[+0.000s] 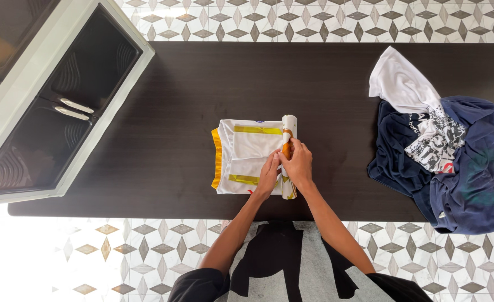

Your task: The person folds a white shirt with yellow patterns by hand on a dark table and then places it inside a white storage cabinet.

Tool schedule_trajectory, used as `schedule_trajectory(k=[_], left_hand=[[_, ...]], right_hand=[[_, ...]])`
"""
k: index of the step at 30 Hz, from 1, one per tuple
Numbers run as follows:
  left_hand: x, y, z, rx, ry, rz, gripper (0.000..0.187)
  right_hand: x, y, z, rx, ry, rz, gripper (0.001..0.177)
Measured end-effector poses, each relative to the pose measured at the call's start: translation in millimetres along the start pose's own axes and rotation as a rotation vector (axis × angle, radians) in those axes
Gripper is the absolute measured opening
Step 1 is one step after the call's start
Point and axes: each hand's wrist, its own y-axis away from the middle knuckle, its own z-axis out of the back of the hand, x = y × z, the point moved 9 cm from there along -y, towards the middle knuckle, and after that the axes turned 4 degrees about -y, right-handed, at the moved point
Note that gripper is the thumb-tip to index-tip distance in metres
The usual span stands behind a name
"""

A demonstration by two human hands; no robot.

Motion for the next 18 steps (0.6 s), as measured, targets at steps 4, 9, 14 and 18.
schedule_trajectory(k=[4, 9, 14, 18], left_hand=[[18.8, 1.8, 14.4, -0.053, 0.054, 0.12, 0.059], [-13.9, 4.1, 18.1, -0.112, 0.045, -0.119, 0.055], [-46.9, 20.5, 29.0, -0.324, -0.442, -0.217, 0.056], [-63.7, 24.8, 30.1, -0.326, -0.635, -0.384, 0.052]], right_hand=[[6.6, 3.3, -12.2, 0.039, -0.015, -0.016, 0.056], [-1.5, 6.3, -22.8, 0.061, -0.194, -0.049, 0.039], [-17.6, 6.4, -15.5, 0.056, -0.284, -0.055, 0.029], [-28.4, 7.8, -15.5, 0.059, -0.32, -0.131, 0.025]])
